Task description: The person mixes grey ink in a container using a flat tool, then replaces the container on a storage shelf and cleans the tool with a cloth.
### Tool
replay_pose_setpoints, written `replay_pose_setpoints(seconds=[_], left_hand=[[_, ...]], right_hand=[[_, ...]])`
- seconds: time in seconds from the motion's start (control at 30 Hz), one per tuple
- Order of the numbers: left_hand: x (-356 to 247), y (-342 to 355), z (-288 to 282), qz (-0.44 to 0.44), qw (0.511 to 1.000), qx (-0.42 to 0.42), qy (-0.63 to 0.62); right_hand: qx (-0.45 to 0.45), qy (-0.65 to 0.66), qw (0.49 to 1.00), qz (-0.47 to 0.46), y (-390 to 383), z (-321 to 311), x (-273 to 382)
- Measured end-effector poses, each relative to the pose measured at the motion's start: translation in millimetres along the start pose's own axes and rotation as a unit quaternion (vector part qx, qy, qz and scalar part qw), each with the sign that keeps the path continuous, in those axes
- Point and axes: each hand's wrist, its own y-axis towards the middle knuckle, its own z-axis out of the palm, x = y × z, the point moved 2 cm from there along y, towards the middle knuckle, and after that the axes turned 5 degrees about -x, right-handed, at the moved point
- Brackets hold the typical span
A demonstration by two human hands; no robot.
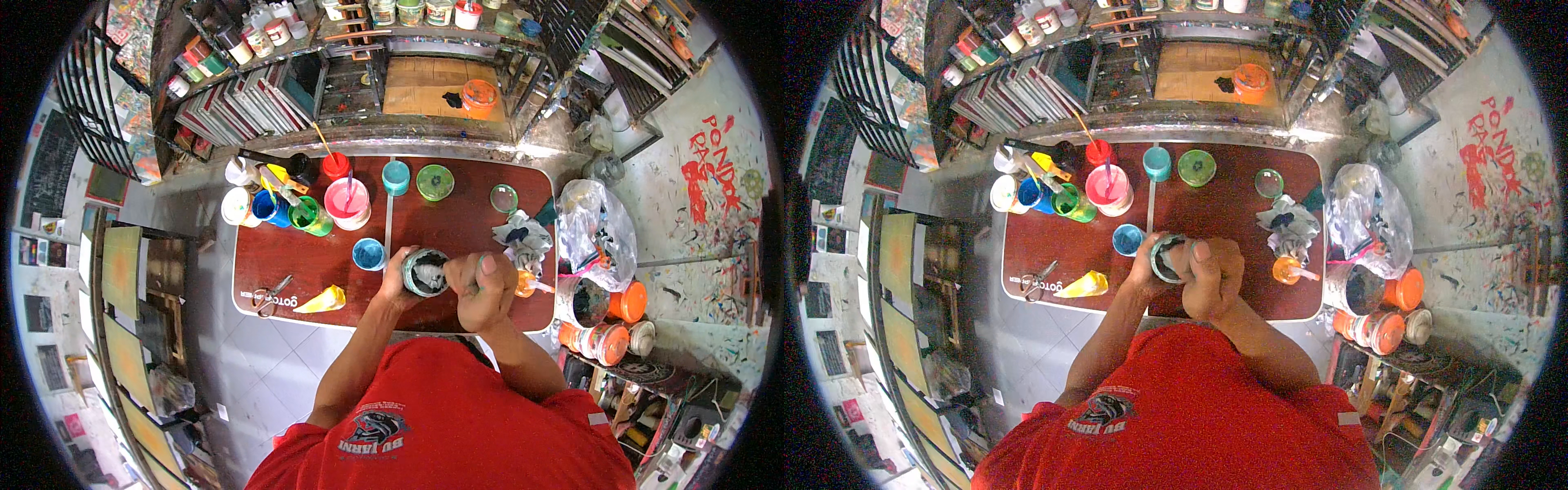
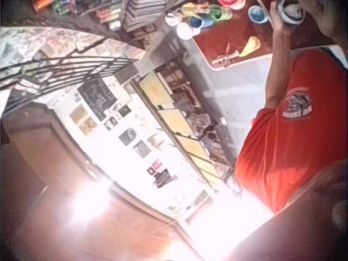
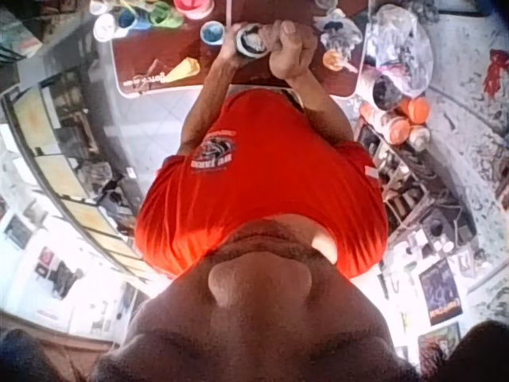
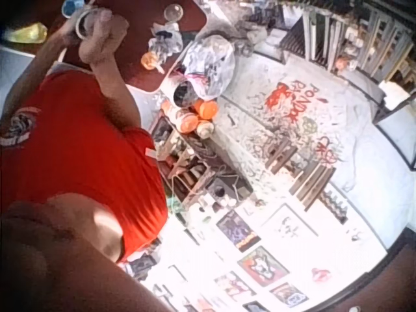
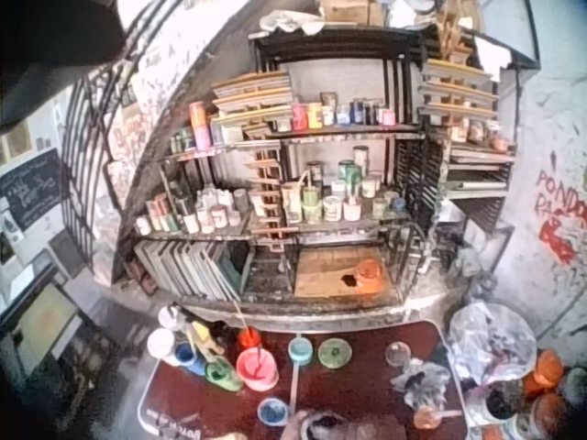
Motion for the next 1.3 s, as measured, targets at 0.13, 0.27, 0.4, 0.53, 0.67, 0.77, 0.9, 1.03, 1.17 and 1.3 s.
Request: replay_pose_setpoints(seconds=[0.13, 0.27, 0.4, 0.53, 0.67, 0.77, 0.9, 1.03, 1.17, 1.3], left_hand=[[-4.7, 7.4, 3.6, 0.021, 1.000, 0.005, 0.015], [-8.0, 8.0, 0.6, 0.016, 1.000, 0.016, 0.007], [-13.3, -4.5, 15.8, 0.005, 1.000, -0.004, 0.030], [-13.2, 4.6, 10.2, 0.021, 1.000, 0.015, 0.018], [-4.0, 10.9, -7.9, 0.032, 0.999, 0.002, 0.013], [-5.4, 9.3, 7.4, 0.013, 0.999, 0.017, 0.032], [-12.2, 23.9, 1.3, 0.063, 0.996, -0.025, 0.052], [-24.3, 19.4, -4.9, -0.043, 0.996, 0.042, 0.064], [-36.0, 18.0, -2.2, -0.112, 0.979, 0.066, 0.155], [-49.4, 15.2, 9.2, -0.154, 0.964, 0.059, 0.209]], right_hand=[[-0.005, -0.141, 0.986, -0.091, -2.3, 2.0, -23.8], [0.017, 0.039, 0.998, 0.035, -10.3, 4.8, -1.3], [0.006, -0.007, 1.000, -0.005, 2.6, 0.3, -13.9], [0.005, -0.094, 0.995, -0.037, -16.4, 4.7, -14.8], [0.003, -0.031, 0.999, -0.038, -1.4, 4.4, 0.5], [-0.014, -0.065, 0.996, -0.057, 1.3, -16.3, -34.2], [-0.039, -0.090, 0.994, -0.042, -24.4, -23.4, -58.4], [0.286, -0.065, 0.955, 0.046, 15.9, -17.0, 2.4], [0.604, -0.083, 0.785, 0.113, 30.7, -12.3, 16.4], [0.627, -0.046, 0.766, 0.136, 13.4, -6.0, 4.5]])
